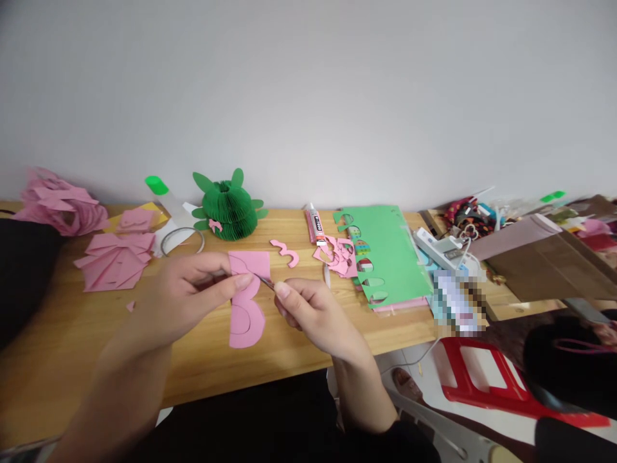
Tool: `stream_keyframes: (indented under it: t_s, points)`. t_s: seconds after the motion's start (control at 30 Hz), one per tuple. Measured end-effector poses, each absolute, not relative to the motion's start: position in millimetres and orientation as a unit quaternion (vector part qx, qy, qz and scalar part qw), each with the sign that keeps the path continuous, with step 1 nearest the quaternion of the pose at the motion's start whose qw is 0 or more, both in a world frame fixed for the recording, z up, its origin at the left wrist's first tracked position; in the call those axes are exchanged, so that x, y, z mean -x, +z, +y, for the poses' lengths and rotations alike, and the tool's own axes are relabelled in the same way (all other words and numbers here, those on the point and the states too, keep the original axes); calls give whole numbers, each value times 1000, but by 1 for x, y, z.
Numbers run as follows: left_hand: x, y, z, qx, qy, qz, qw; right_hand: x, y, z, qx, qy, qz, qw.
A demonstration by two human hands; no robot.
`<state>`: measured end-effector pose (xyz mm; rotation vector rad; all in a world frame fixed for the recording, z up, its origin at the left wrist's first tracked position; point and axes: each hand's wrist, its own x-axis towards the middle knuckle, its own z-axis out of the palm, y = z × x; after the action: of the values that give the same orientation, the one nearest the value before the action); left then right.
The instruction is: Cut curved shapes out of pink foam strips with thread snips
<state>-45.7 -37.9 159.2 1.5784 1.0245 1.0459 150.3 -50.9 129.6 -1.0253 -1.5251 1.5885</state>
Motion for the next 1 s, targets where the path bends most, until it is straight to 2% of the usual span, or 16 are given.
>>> stream_keyframes:
  t_s: [0.57, 1.0]
  points:
    - [48, 156, -37, -633, 387, 426, 518, -149, 132, -50, 404, 598, -609, 330]
    - [50, 152, -38, -645, 360, 449, 503, -152, 133, -51, 392, 603, -614, 326]
